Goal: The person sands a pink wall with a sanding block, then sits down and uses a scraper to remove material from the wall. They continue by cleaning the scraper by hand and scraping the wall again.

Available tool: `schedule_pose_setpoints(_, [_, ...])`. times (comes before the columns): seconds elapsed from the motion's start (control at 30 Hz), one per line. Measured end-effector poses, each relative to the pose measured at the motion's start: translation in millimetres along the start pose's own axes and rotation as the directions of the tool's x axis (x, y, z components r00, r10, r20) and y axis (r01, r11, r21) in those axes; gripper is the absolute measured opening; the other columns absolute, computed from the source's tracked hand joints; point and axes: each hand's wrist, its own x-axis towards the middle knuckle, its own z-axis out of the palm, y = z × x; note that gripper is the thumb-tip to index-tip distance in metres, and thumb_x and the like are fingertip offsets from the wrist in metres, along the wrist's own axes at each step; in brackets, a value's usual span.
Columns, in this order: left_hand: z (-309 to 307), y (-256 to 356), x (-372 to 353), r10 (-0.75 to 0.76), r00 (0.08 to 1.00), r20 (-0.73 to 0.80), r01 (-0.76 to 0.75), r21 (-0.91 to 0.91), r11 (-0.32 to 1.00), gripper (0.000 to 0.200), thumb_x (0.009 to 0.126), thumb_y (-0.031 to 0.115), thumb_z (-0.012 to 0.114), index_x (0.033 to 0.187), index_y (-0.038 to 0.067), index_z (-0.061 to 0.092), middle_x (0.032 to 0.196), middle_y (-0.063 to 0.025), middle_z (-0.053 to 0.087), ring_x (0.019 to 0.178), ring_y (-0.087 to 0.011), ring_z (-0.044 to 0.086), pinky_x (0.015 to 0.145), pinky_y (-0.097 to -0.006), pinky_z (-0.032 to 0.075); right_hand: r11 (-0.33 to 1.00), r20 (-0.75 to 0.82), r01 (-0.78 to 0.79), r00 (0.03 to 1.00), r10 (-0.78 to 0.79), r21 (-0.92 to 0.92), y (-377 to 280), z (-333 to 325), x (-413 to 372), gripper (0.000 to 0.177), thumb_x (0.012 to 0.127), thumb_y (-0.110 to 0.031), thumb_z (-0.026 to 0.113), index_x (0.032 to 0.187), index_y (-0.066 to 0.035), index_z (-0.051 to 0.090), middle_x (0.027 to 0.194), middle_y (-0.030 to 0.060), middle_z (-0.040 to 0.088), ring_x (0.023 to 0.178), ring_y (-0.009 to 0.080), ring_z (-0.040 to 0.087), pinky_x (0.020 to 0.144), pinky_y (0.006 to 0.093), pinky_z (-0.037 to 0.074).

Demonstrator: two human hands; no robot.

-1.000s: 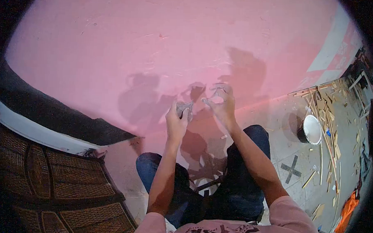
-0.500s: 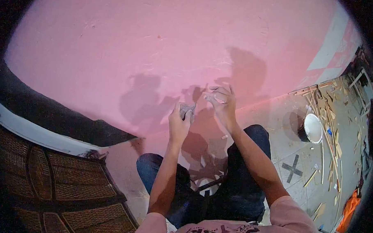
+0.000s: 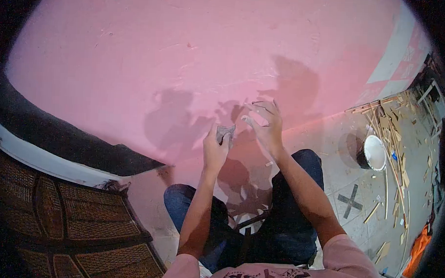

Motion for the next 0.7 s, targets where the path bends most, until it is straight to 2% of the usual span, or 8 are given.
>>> schedule_pose_setpoints(0.03, [0,-2,0,0.002,1.0,0.0,-0.002,0.006,1.0,0.017,0.094,-0.007,0.064,0.111,-0.005,0.064,0.09,-0.0131,0.075,0.077,-0.0191,0.071,0.071,-0.0336,0.056,1.0,-0.016,0.017,1.0,-0.018,-0.006,0,0,1,0.038,0.079,-0.024,0.089,0.117,-0.022,0.081,0.108,0.0011,0.072,0.114,0.0237,0.065,0.123,0.0576,0.029])
schedule_pose_setpoints(0.13, [1,-9,1,0.034,0.999,-0.004,-0.034,0.049,0.998,0.017,0.094,-0.007,0.064,0.111,-0.005,0.063,0.092,-0.0145,0.076,0.08,-0.0214,0.074,0.073,-0.0344,0.056,1.0,-0.035,0.003,0.999,-0.003,-0.019,-5,-1,1,0.033,0.078,-0.021,0.089,0.11,-0.02,0.081,0.107,0.0014,0.072,0.115,0.0254,0.065,0.123,0.0581,0.03])
schedule_pose_setpoints(0.2, [0,-12,1,0.088,0.996,-0.009,-0.087,0.11,0.99,0.018,0.093,-0.006,0.065,0.111,-0.005,0.063,0.094,-0.016,0.076,0.082,-0.0238,0.075,0.074,-0.0358,0.057,0.999,-0.049,-0.029,0.998,0.031,0.039,-10,-2,3,0.026,0.077,-0.017,0.089,0.101,-0.018,0.08,0.107,0.0012,0.072,0.113,0.0249,0.066,0.123,0.0583,0.03])
schedule_pose_setpoints(0.33, [-2,3,0,0.011,1.0,0.018,-0.013,0.084,0.996,0.018,0.093,-0.004,0.066,0.111,-0.004,0.062,0.096,-0.0189,0.077,0.089,-0.0299,0.076,0.079,-0.0392,0.057,0.997,-0.047,0.03,0.999,-0.027,0.065,0,-1,2,0.017,0.075,-0.012,0.089,0.084,-0.015,0.076,0.102,0.0001,0.072,0.11,0.0225,0.067,0.124,0.0583,0.029])
schedule_pose_setpoints(0.4, [-2,1,0,0.011,1.0,0.026,-0.014,0.102,0.995,0.019,0.093,-0.003,0.067,0.111,-0.003,0.062,0.097,-0.02,0.076,0.09,-0.0329,0.076,0.081,-0.0404,0.057,0.997,-0.032,0.04,0.999,-0.038,0.068,-1,-4,2,0.016,0.075,-0.012,0.09,0.081,-0.016,0.075,0.099,-0.0007,0.073,0.108,0.0213,0.068,0.123,0.0581,0.028])
schedule_pose_setpoints(0.5, [3,-17,0,0.123,0.992,-0.013,-0.118,0.202,0.972,0.019,0.093,-0.002,0.068,0.11,-0.002,0.061,0.096,-0.0206,0.075,0.091,-0.0357,0.075,0.081,-0.0409,0.056,0.994,-0.035,0.064,0.997,-0.061,0.085,-1,-4,1,0.016,0.076,-0.014,0.09,0.077,-0.016,0.075,0.095,-0.0018,0.072,0.107,0.0203,0.069,0.123,0.0575,0.028])
schedule_pose_setpoints(0.6, [3,-17,0,0.042,0.999,0.008,-0.043,0.137,0.99,0.02,0.093,0.0,0.069,0.11,-0.002,0.061,0.096,-0.0213,0.075,0.091,-0.0379,0.074,0.081,-0.0423,0.056,0.994,-0.053,0.081,0.996,-0.078,0.071,0,-3,1,0.016,0.076,-0.015,0.091,0.075,-0.016,0.074,0.092,-0.0019,0.073,0.105,0.0202,0.07,0.123,0.0565,0.028])
schedule_pose_setpoints(0.7, [4,-7,0,0.045,0.999,0.001,-0.045,0.132,0.99,0.019,0.092,0.0,0.069,0.109,-0.002,0.061,0.097,-0.0213,0.075,0.092,-0.038,0.074,0.081,-0.0429,0.056,0.995,-0.054,0.055,0.997,-0.051,0.088,3,-3,2,0.018,0.076,-0.016,0.091,0.073,-0.015,0.074,0.089,-0.0018,0.073,0.101,0.02,0.07,0.122,0.0551,0.029])
